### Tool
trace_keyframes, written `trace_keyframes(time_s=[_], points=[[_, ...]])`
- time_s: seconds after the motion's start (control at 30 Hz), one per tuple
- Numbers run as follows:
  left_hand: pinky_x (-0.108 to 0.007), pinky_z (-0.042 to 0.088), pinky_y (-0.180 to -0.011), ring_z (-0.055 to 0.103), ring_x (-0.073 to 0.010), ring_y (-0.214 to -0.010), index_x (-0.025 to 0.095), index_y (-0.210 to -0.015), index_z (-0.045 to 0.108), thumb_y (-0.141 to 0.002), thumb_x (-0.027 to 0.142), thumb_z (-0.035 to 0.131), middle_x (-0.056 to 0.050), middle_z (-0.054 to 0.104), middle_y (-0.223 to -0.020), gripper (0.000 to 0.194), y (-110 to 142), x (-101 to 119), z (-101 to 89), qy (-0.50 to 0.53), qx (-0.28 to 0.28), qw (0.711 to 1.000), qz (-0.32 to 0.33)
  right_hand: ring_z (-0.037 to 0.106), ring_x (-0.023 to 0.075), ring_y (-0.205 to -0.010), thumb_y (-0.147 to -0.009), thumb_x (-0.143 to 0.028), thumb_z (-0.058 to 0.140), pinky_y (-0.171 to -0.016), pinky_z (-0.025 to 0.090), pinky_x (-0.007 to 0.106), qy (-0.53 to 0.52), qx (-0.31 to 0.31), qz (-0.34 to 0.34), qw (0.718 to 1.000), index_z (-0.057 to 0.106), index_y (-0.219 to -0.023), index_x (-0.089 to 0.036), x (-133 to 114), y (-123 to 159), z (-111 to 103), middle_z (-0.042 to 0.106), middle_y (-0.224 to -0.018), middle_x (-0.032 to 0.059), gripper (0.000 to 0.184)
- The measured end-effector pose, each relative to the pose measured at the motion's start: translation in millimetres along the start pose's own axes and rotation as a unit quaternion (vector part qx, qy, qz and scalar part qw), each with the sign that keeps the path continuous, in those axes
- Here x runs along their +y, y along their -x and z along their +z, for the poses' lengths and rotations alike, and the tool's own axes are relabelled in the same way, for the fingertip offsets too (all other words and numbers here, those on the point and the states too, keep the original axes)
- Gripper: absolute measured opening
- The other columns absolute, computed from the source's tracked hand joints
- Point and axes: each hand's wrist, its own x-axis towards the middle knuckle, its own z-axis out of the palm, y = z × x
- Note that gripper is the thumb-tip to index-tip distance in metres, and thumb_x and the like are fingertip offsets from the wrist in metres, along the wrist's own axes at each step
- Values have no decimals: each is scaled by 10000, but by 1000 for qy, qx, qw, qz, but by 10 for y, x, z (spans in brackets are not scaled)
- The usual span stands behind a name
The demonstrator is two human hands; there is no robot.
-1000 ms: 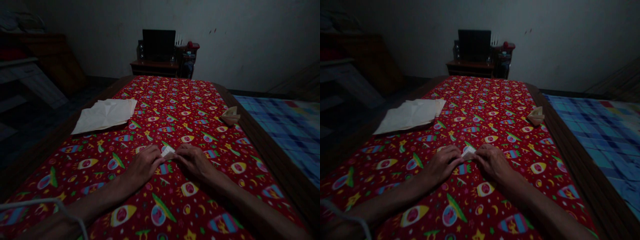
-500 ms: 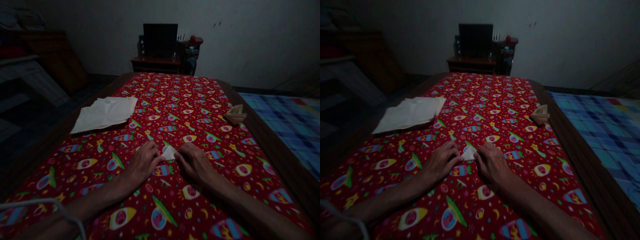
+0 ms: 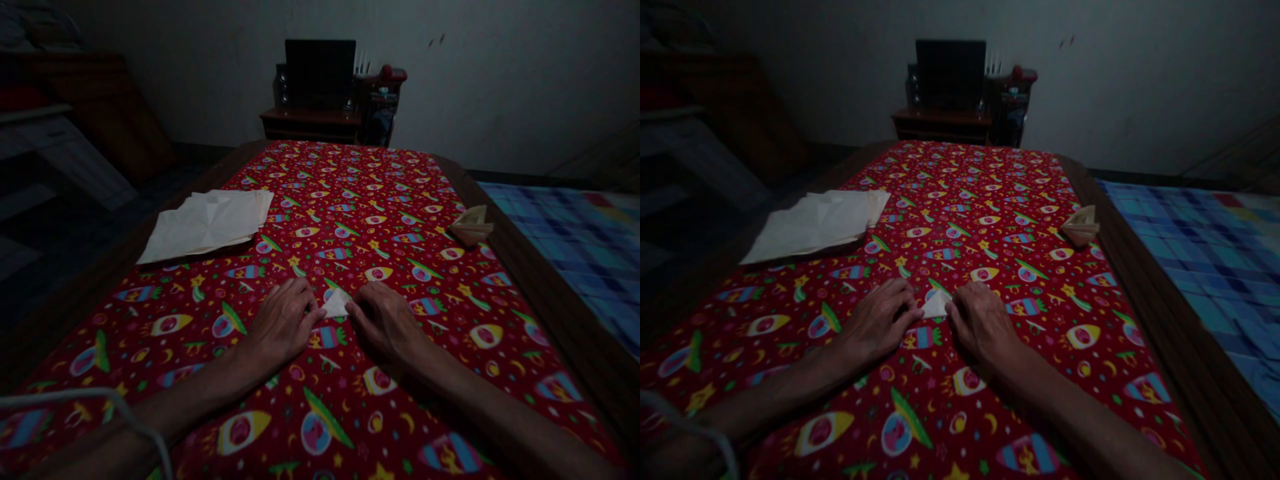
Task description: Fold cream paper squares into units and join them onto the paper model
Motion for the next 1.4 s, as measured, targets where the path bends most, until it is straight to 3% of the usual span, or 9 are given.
trace_keyframes(time_s=[0.27, 0.37, 0.5, 0.77, 0.83, 0.9, 1.03, 1.17, 1.4], points=[[-370, 434, -762, 520, -214, -887, 175, -949, 537, -889, 245, 461, -59, 578, -950, 120, 20, 101, -11, -62, 28, 998, 9, 469, 148, -644, -837, -242, 508, -592, 358, 269, 0, -4, 9, 1000, 474, -689, -188, 23, -3, 17, 522, -696, 23, 161], [-412, 430, -884, 500, -238, -1075, 191, -1179, 492, -891, 176, 453, -80, 568, -1162, 291, 21, 99, -23, -57, 22, 994, 87, 470, 143, -631, -838, -244, 508, -578, 358, 262, -9, 3, 12, 1000, 485, -696, -190, 14, -4, 17, 525, -692, 20, 154], [-464, 338, -1048, 415, -227, -1257, 186, -1261, 468, -865, 73, 419, -69, 532, -1297, 415, 39, 87, -28, -49, -16, 981, 185, 483, 146, -658, -856, -239, 496, -604, 385, 263, -50, 4, 11, 999, 495, -728, -187, 2, 2, -17, 538, -711, 26, 138], [-508, 253, -1097, 327, -226, -1333, 215, -1337, 394, -907, 216, 417, -61, 430, -1404, 430, 82, 90, -75, -36, -81, 983, 161, 511, 139, -634, -841, -231, 545, -568, 418, 257, -73, 7, 32, 997, 520, -761, -189, 121, 70, -113, 573, -725, 22, 94], [-519, 244, -1097, 314, -234, -1340, 225, -1323, 411, -911, 229, 418, -54, 420, -1411, 412, 75, 88, -81, -37, -94, 982, 161, 548, 167, -713, -854, -230, 528, -614, 459, 287, -38, 34, 9, 999, 556, -814, -181, 121, 105, -99, 609, -800, 59, 69], [-525, 236, -1098, 305, -238, -1344, 232, -1317, 417, -915, 232, 413, -49, 412, -1416, 402, 65, 91, -87, -42, -101, 981, 159, 565, 220, -940, -875, -197, 474, -759, 490, 357, 6, 48, -56, 997, 583, -997, -160, 89, 154, -79, 626, -1023, 125, 167], [-519, 247, -1091, 302, -231, -1345, 242, -1361, 350, -918, 220, 405, -44, 405, -1422, 447, 57, 97, -104, -50, -103, 980, 166, 374, 225, -1290, -875, -103, 358, -1022, 380, 452, 61, -39, -190, 979, 397, -1344, -121, -9, 270, -81, 430, -1384, 156, 471], [-488, 268, -1083, 289, -225, -1352, 221, -1378, 326, -919, 227, 401, -59, 371, -1442, 465, 95, 69, -109, -66, -101, 976, 179, 337, 220, -1321, -917, -212, 391, -1081, 320, 468, 112, -89, -157, 977, 354, -1386, -129, -49, 359, -156, 388, -1422, 118, 478], [-464, 225, -1102, 308, -213, -1342, 216, -1377, 338, -915, 183, 380, -39, 372, -1443, 466, 254, -32, -140, -106, -92, 973, 184, 366, 218, -1303, -932, -232, 387, -1069, 358, 413, 167, -64, -143, 973, 479, -1299, -107, 2, 457, -208, 447, -1385, 93, 399]])
